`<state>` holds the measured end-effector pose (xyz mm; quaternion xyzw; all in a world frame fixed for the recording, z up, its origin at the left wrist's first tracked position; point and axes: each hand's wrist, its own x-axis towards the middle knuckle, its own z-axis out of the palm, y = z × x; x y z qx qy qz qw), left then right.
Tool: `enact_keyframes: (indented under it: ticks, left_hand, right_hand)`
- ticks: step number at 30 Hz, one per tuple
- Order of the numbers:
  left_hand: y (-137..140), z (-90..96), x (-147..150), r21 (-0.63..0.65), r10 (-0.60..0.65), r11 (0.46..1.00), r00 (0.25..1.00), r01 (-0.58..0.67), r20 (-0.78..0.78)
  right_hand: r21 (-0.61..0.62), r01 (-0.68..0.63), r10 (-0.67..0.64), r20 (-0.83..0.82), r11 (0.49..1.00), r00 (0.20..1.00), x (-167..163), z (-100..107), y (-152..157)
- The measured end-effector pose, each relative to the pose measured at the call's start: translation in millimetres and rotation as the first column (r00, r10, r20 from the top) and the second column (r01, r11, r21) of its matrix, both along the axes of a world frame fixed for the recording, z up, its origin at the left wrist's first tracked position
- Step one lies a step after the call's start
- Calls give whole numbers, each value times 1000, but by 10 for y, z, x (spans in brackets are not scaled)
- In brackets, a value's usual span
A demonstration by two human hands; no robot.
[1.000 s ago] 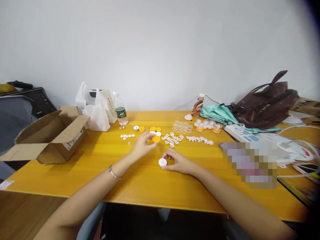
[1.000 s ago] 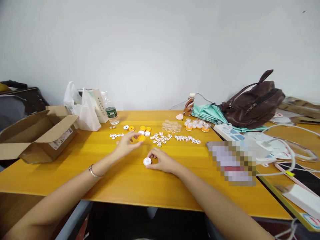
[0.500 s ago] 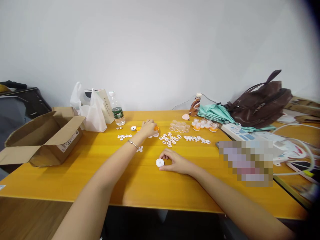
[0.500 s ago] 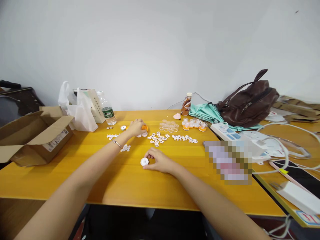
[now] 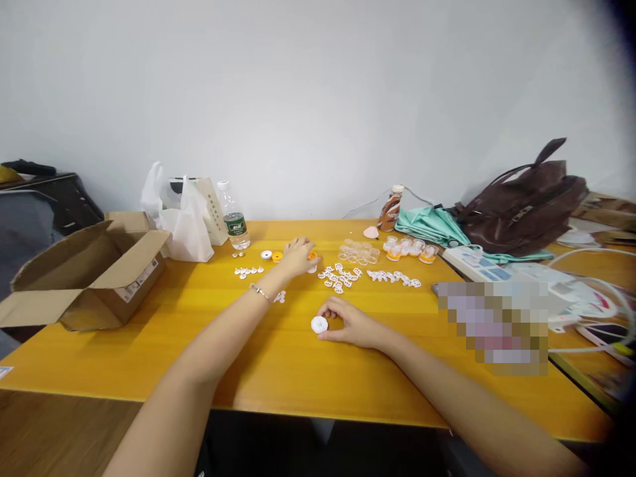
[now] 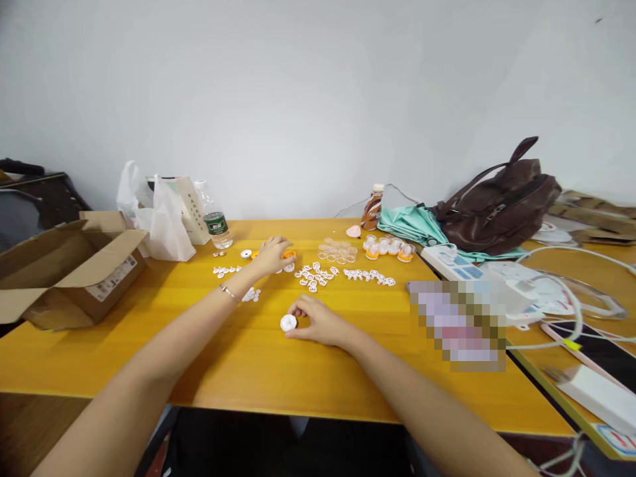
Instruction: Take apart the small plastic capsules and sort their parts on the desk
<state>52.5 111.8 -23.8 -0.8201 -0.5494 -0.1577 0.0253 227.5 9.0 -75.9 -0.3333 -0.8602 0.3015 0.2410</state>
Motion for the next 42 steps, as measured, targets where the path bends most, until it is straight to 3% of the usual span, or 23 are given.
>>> enact_keyframes:
  ticks: [3,6,11,18,23,27,31,33,36,42]
  left_hand:
    - [-395,30,-125,43,-203,979,973,200,105]
    - [-852,-8,-281,-20,-431,897,881,442,194]
    - [-1225,-180,-395,-167,-443,847,844,504,301]
    - [-1145,-327,-331,-140,-452,839,816,527,359]
    - [-1162,-344,-326,-170,-421,853,843,493,333]
    - [-1109,-324,-277,-187,-422,860,868,475,262]
    - [-969,-225,-188,-268,-453,849,888,455,74]
    - [-907,-170,-161,-303,-485,835,875,459,-11]
    - [-862,-131,-173,-321,-574,777,819,541,-8]
    - [-878,-174,-277,-217,-669,731,742,647,-44]
  right_hand:
    - [2,-7,7,3,1000,1000,-1,-10,7]
    - [5,-20,20,-6,1000,1000,-4,-15,17]
    - [23,-16,17,-7,1000,1000,-11,-23,25]
    - [-12,10,-10,4,1000,1000,-16,-21,25]
    - [-28,35,-35,0,999,999,-16,-8,20]
    - [-40,35,-35,-6,999,999,-9,-23,37]
    - [-71,0,-2,-37,997,999,1,-53,80]
    - [-94,-5,1,-49,996,999,1,-62,96]
    - [-128,11,-19,-60,992,998,-5,-65,106]
    - [-135,23,-30,-50,991,998,-14,-45,99]
